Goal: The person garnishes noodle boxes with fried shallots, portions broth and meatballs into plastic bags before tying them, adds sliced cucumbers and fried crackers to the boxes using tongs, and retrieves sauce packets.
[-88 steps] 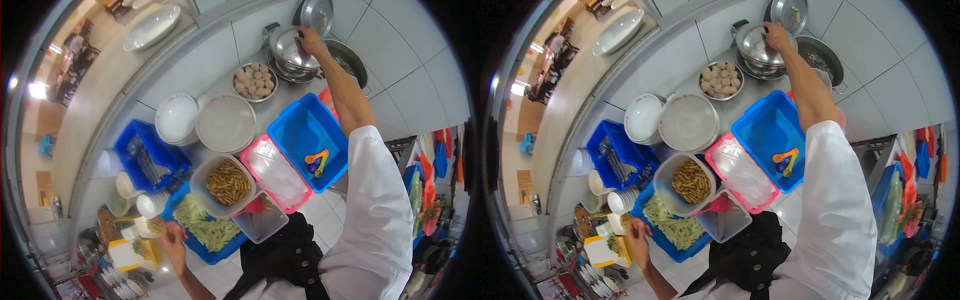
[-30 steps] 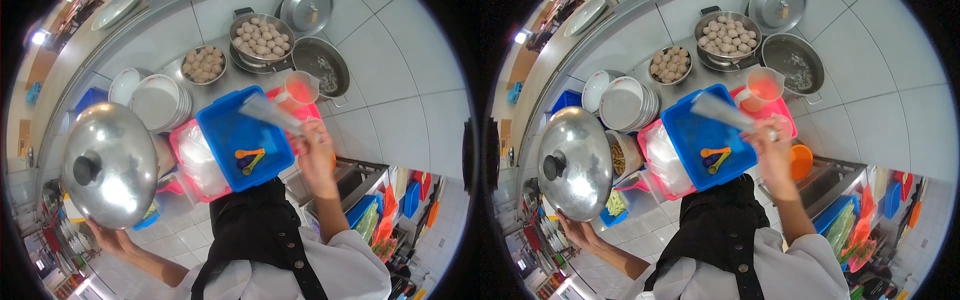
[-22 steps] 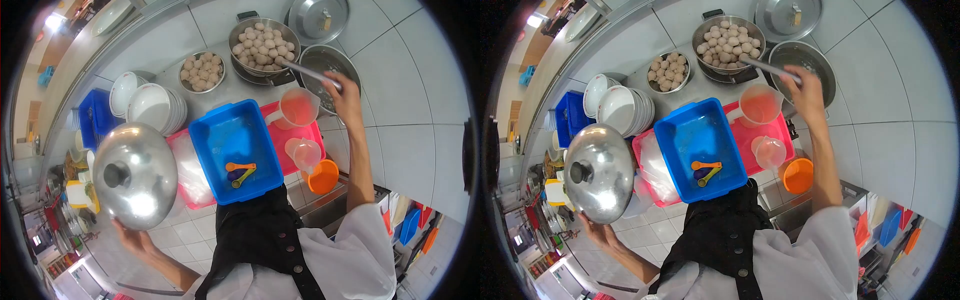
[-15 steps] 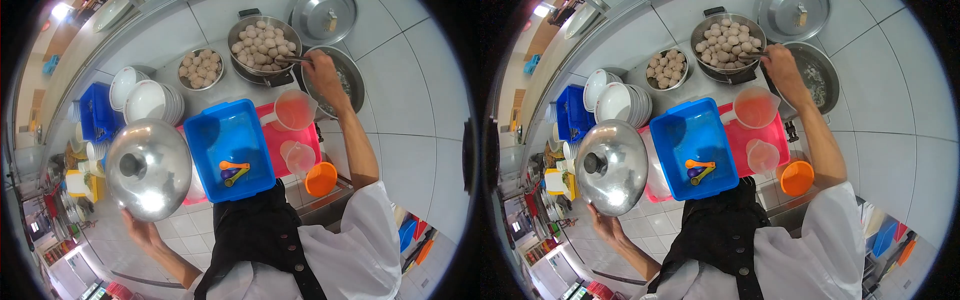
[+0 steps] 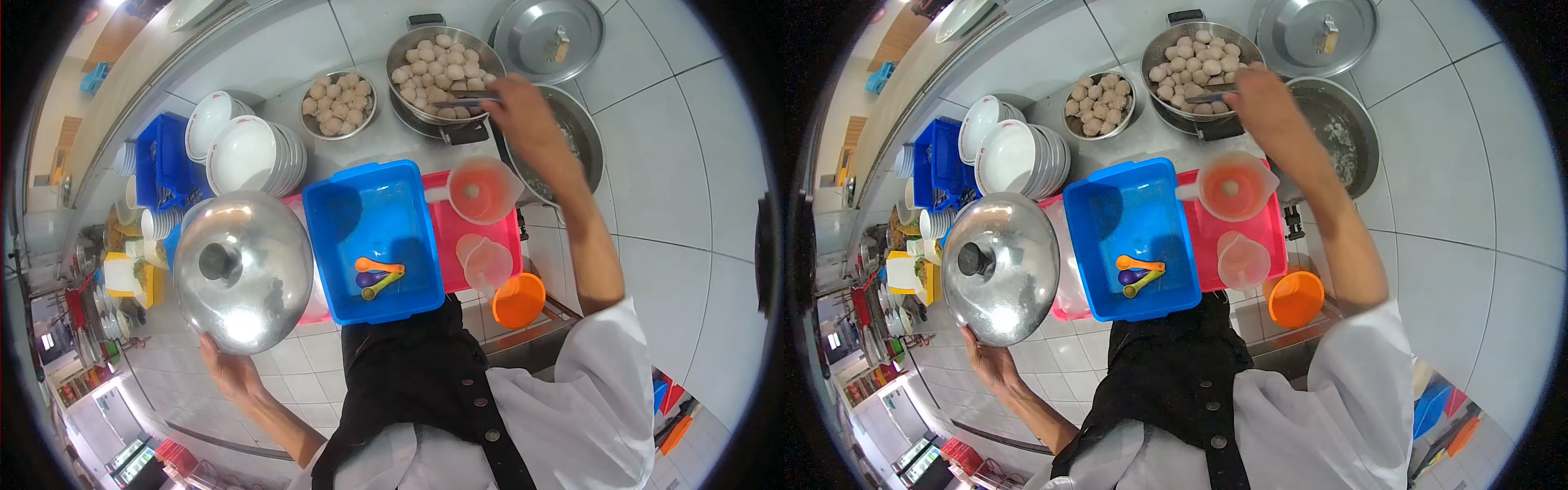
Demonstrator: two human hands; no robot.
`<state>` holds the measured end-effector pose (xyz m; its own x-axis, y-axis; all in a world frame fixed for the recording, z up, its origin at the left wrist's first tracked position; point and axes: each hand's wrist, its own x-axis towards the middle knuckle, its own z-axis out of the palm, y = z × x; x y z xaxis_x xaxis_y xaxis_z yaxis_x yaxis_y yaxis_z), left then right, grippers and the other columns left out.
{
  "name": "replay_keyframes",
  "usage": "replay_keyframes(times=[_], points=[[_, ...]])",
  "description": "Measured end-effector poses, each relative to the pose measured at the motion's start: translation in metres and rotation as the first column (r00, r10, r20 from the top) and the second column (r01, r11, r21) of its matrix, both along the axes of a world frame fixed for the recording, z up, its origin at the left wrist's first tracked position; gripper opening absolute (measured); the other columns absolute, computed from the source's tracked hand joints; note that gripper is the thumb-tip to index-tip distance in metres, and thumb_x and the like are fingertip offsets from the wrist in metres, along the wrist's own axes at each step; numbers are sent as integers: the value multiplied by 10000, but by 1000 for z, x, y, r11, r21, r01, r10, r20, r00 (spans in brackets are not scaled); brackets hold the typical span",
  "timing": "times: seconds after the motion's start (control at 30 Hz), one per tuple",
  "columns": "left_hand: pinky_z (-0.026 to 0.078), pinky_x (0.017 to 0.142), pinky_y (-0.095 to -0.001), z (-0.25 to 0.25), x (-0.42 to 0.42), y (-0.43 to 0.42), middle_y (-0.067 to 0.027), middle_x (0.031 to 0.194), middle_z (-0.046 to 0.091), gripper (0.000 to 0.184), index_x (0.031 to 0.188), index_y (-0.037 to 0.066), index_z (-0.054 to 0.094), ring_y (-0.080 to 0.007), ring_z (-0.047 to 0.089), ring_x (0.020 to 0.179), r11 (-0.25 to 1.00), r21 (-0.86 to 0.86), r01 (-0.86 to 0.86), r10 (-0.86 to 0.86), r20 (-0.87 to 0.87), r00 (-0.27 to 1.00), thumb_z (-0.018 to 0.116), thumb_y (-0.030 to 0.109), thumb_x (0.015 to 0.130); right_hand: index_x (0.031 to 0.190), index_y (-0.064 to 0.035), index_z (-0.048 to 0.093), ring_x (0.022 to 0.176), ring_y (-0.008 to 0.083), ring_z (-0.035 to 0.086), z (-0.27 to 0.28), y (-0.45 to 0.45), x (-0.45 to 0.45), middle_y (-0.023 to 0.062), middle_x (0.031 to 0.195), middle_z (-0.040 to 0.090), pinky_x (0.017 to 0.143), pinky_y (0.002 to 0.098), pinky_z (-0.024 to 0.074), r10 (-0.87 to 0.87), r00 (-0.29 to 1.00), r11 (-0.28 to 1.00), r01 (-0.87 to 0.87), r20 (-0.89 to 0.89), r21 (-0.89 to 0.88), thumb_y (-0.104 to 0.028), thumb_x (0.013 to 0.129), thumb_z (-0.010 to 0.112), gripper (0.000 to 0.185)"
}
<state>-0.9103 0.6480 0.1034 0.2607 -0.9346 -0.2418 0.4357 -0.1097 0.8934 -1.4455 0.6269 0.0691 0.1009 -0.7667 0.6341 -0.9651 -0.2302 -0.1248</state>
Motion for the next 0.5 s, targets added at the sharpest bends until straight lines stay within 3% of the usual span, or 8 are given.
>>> replay_keyframes(times=[0.07, 0.17, 0.27, 0.33, 0.43, 0.5], points=[[321, 1093, -434, 3, -2, 2, -122, 1328, 490, 520, 1320, -22, 466, -242, 438, 1255, 1000, -2, -4, 4, -2, 1000, 644, 252, 916, 1007, 33, 602, 867, 373, 600, -32, -33, 3, 198, 1030, 596, 796, 429, 483, -232, 968, 912, 183, 96, 367, -114, 852, 652, 219], [329, 1085, -432, 5, 0, 7, -119, 1330, 490, 525, 1317, -22, 469, -241, 430, 1262, 999, 18, -48, 49, -18, 999, 651, 257, 912, 995, 33, 601, 901, 390, 592, -18, -16, -3, 209, 954, 595, 780, 435, 478, -179, 954, 969, 129, 242, 210, -137, 856, 638, 222], [337, 1078, -438, 5, 7, 13, -119, 1325, 492, 528, 1316, -20, 465, -236, 432, 1260, 998, 22, -53, 53, 9, 999, 659, 251, 906, 998, 57, 617, 791, 374, 609, 77, 47, 21, 205, 897, 599, 699, 415, 493, -300, 890, 888, 129, 342, 442, -80, 844, 645, 208], [338, 1076, -441, 4, 8, 13, -118, 1316, 496, 536, 1315, -16, 464, -236, 437, 1254, 997, 31, -70, 70, 22, 997, 664, 259, 901, 1021, 58, 611, 786, 364, 615, 115, 83, 32, 200, 955, 605, 680, 404, 498, -356, 900, 726, 97, 251, 681, -49, 841, 642, 212], [339, 1071, -444, 2, 6, 10, -114, 1296, 503, 545, 1309, -8, 464, -237, 446, 1242, 997, 38, -71, 69, 49, 996, 675, 273, 893, 1043, 54, 603, 816, 359, 616, 120, 72, 58, 196, 1000, 601, 715, 414, 497, -370, 882, 753, 102, 291, 650, -74, 846, 641, 238], [339, 1069, -443, -1, 7, 9, -111, 1286, 506, 548, 1305, -4, 465, -238, 449, 1237, 997, 41, -71, 69, 65, 996, 680, 279, 888, 1058, 47, 601, 859, 361, 612, 99, 27, 64, 198, 1009, 591, 757, 425, 491, -205, 930, 879, 37, 306, 475, -118, 858, 636, 262]])
